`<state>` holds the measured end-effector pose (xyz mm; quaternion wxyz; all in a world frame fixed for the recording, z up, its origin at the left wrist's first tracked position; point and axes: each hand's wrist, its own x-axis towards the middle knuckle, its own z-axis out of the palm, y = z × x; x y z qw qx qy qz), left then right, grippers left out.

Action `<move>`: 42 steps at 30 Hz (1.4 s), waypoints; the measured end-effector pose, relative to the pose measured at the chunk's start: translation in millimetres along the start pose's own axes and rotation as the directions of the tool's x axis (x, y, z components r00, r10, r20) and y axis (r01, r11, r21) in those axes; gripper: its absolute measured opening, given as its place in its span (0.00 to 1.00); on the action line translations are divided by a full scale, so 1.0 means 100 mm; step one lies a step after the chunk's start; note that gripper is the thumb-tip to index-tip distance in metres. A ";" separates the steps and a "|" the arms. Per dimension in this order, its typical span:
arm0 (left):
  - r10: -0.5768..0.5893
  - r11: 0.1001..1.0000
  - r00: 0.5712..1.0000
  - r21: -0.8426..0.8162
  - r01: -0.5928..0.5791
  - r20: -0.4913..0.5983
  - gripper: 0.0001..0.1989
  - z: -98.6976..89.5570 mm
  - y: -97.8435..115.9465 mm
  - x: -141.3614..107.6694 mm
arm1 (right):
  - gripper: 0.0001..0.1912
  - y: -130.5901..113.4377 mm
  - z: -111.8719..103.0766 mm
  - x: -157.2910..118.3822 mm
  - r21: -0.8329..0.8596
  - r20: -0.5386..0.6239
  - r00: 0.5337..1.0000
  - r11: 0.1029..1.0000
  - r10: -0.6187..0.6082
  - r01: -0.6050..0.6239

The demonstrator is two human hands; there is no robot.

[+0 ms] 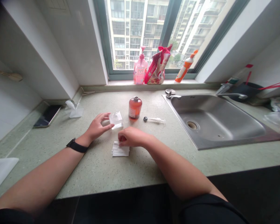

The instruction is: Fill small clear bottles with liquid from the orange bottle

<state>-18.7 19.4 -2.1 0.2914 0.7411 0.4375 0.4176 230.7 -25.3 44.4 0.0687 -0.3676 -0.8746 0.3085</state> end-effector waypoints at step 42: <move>0.270 0.956 0.961 0.100 -0.274 0.055 0.33 -0.04 0.21 -0.06 | 0.15 0.26 0.03 0.12 -0.101 -0.727 0.667 0.986 -0.166 0.135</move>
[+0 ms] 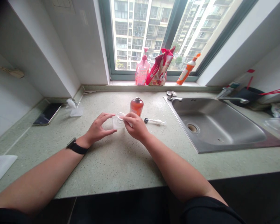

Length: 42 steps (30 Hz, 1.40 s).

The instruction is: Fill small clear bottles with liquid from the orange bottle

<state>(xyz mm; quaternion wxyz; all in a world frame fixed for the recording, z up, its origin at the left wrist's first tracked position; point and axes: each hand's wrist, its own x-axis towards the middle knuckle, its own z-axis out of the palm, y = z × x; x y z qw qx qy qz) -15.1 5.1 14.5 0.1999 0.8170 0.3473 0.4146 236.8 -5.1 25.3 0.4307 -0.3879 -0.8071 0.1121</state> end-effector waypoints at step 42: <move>-0.029 0.994 0.998 0.099 0.034 -0.050 0.31 0.05 0.03 0.01 | 0.14 -0.15 -0.02 0.02 -0.093 -0.029 0.979 0.974 0.204 -0.206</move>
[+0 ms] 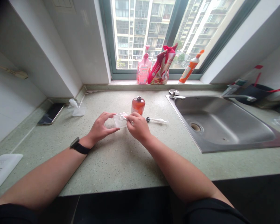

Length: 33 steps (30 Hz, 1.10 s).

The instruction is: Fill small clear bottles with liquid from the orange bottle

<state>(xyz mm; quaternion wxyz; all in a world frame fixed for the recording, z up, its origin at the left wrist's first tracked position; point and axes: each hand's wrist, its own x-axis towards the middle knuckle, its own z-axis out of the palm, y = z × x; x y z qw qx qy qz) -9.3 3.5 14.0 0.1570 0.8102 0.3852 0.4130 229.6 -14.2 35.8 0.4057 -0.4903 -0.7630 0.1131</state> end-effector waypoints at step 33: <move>-0.170 0.985 0.984 0.048 0.168 0.052 0.34 -0.04 -0.12 0.01 | 0.06 0.08 -0.19 0.08 0.158 0.566 0.824 0.984 -0.025 -0.079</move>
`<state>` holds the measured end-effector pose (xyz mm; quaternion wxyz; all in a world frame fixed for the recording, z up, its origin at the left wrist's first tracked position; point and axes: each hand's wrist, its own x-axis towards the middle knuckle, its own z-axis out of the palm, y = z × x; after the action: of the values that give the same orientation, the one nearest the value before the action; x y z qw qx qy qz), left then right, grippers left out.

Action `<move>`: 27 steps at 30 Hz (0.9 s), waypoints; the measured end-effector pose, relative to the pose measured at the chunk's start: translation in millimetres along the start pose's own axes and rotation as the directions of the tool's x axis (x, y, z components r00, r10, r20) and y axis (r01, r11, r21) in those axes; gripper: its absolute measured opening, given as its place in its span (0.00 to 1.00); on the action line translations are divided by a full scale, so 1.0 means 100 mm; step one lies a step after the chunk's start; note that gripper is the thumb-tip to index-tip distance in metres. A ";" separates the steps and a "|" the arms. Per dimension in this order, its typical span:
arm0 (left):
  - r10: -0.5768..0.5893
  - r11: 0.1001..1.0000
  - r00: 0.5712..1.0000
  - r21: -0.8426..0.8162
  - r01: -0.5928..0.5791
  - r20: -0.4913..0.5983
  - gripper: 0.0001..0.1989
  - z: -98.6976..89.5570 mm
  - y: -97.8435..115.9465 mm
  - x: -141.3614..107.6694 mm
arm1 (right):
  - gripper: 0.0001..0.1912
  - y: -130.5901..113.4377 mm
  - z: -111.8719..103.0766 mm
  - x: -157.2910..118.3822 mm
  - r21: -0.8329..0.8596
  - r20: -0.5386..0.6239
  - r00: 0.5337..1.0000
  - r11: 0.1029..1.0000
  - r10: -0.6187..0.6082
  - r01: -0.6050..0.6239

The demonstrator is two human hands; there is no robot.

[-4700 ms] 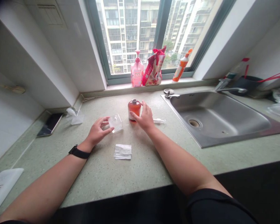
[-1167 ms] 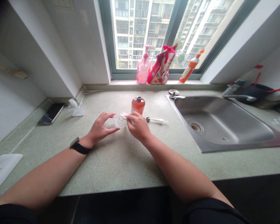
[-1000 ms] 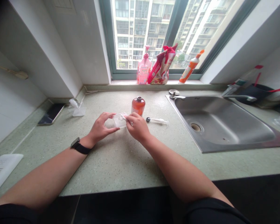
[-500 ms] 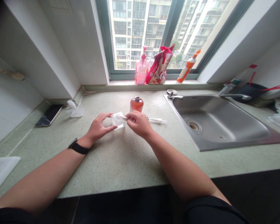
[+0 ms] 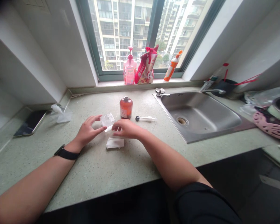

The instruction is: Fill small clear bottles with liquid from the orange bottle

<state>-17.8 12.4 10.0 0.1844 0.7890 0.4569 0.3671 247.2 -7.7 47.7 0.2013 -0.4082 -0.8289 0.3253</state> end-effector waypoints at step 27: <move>-0.044 0.998 0.999 -0.035 0.045 0.021 0.36 0.03 -0.05 0.01 | 0.13 0.68 -1.23 -0.53 -0.300 -0.127 0.800 0.746 0.587 -0.595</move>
<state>-18.7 16.2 5.3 0.2110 0.7790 0.4659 0.3628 389.0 26.4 83.3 0.0282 -0.6806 -0.6964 0.2259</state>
